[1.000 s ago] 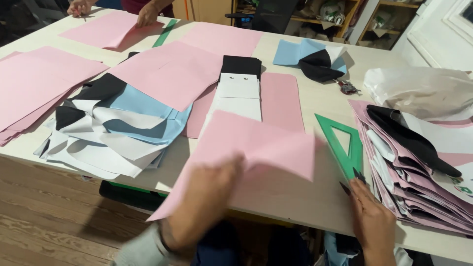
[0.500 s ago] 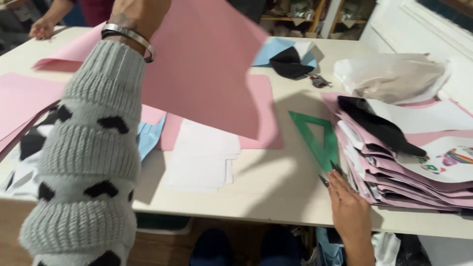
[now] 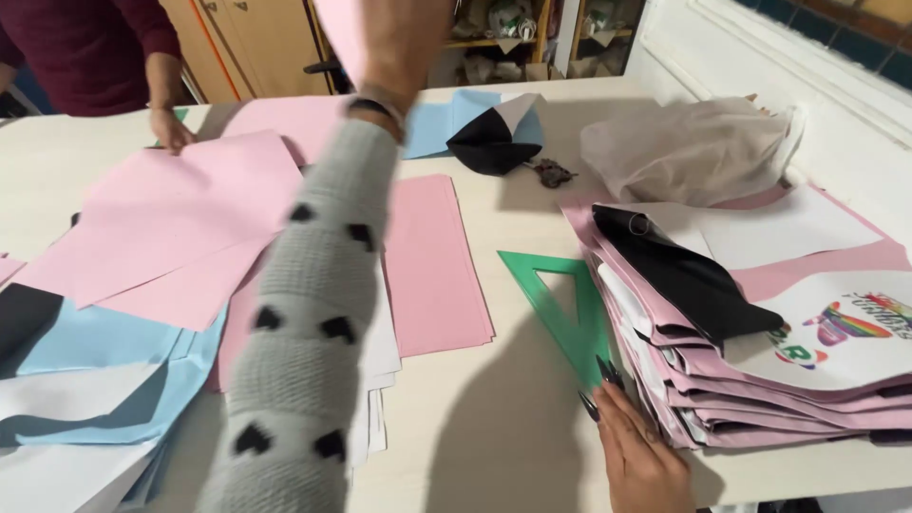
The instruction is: The recorder marks a leather piece using a ruler and pen, then threads and prepares a sewing machine to sew parts together.
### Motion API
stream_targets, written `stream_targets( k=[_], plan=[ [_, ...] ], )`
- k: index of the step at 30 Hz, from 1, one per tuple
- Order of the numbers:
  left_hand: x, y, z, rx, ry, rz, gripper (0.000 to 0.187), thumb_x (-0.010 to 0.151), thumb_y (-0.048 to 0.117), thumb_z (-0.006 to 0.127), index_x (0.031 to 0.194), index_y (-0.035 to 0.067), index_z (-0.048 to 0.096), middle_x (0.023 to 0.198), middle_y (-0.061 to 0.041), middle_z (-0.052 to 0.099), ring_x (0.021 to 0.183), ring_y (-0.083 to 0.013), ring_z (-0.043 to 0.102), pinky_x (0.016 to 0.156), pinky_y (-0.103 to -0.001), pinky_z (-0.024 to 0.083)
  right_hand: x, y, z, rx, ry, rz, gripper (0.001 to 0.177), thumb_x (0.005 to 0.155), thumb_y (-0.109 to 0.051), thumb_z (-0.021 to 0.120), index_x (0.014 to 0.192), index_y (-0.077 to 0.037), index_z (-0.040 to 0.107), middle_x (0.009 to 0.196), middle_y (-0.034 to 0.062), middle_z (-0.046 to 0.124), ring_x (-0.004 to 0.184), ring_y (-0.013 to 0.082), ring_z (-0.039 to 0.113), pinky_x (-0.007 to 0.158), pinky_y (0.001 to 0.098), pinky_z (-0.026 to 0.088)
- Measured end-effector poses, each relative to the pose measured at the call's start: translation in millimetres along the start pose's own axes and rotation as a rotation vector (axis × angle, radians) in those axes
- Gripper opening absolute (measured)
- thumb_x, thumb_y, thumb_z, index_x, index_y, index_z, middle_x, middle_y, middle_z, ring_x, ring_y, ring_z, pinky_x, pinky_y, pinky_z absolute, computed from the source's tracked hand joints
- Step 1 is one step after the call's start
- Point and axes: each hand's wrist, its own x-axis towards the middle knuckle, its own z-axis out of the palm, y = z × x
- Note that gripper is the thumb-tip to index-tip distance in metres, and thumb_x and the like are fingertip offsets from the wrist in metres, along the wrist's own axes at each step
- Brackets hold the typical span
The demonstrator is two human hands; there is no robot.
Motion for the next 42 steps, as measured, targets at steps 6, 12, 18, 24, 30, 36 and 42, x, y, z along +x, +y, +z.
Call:
stream_targets(
  k=[6, 12, 18, 24, 30, 36, 42],
  plan=[
    [-109.4, 137.0, 88.6, -0.051, -0.479, 0.124, 0.069, 0.094, 0.001, 0.072, 0.155, 0.0, 0.039, 0.158, -0.022, 0.04, 0.109, -0.0367, 0.069, 0.087, -0.037, 0.064, -18.6, 24.3, 19.1, 0.099, 0.027, 0.056, 0.038, 0.079, 0.008, 0.074, 0.116, 0.002, 0.076, 0.122, 0.0102, 0.078, 0.109, 0.0163, 0.077, 0.089, 0.0264, 0.062],
    [-216.6, 224.9, 38.7, -0.586, -1.106, -0.005, 0.074, 0.101, 0.069, 0.018, 0.163, 0.03, 0.026, 0.174, 0.005, 0.02, 0.159, -0.0323, 0.017, 0.123, -0.076, 0.01, -69.6, 88.5, 63.6, 0.277, -0.117, 0.133, 0.045, 0.085, 0.001, 0.068, 0.129, -0.004, 0.07, 0.137, 0.0198, 0.07, 0.127, 0.0292, 0.07, 0.108, 0.0408, 0.058],
    [-227.2, 231.1, 27.0, -0.589, -0.786, -0.265, 0.08, 0.095, 0.08, 0.024, 0.161, 0.036, 0.034, 0.166, 0.005, 0.044, 0.157, -0.0251, 0.032, 0.13, -0.062, 0.013, -76.6, 100.9, 64.7, 0.235, -0.16, 0.125, 0.04, 0.089, -0.003, 0.064, 0.129, 0.0, 0.069, 0.139, 0.0215, 0.069, 0.127, 0.031, 0.069, 0.107, 0.041, 0.058],
    [-205.0, 216.9, -10.5, -0.444, -0.996, -0.084, 0.078, 0.098, 0.071, 0.01, 0.164, 0.032, 0.021, 0.173, 0.01, 0.029, 0.162, -0.0203, 0.019, 0.131, -0.059, -0.008, -44.7, 59.9, 33.1, 0.262, -0.141, 0.217, 0.036, 0.087, 0.005, 0.066, 0.123, 0.008, 0.07, 0.133, 0.0287, 0.07, 0.119, 0.0347, 0.073, 0.099, 0.0418, 0.062],
    [-215.2, 191.2, 3.1, -0.595, -0.912, -0.03, 0.033, 0.105, 0.03, 0.045, 0.122, 0.017, 0.069, 0.113, 0.001, 0.078, 0.107, -0.0214, 0.072, 0.124, -0.064, 0.026, -12.4, 14.9, 4.8, 0.072, -0.087, 0.208, 0.037, 0.075, 0.01, 0.079, 0.111, 0.001, 0.079, 0.119, 0.0114, 0.08, 0.106, 0.0183, 0.078, 0.09, 0.0306, 0.062],
    [-244.1, 124.9, 15.0, -0.313, -1.089, 0.128, 0.085, 0.102, 0.07, 0.026, 0.167, 0.019, 0.007, 0.175, -0.007, 0.015, 0.16, -0.0273, 0.022, 0.129, -0.063, -0.001, -6.8, 4.7, 5.3, 0.031, -0.035, 0.188, 0.03, 0.078, 0.01, 0.079, 0.107, 0.002, 0.08, 0.117, 0.01, 0.08, 0.097, 0.0168, 0.079, 0.081, 0.0278, 0.062],
    [-249.8, 125.0, 28.9, -0.291, -0.978, 0.21, 0.039, 0.102, 0.011, 0.061, 0.141, 0.004, 0.056, 0.108, -0.008, 0.081, 0.1, -0.0185, 0.077, 0.132, -0.058, 0.004, -11.5, 13.6, 9.7, -0.011, -0.041, 0.188, 0.029, 0.079, 0.008, 0.078, 0.106, -0.001, 0.081, 0.118, 0.0071, 0.08, 0.099, 0.0146, 0.078, 0.082, 0.0277, 0.063]
  ],
)
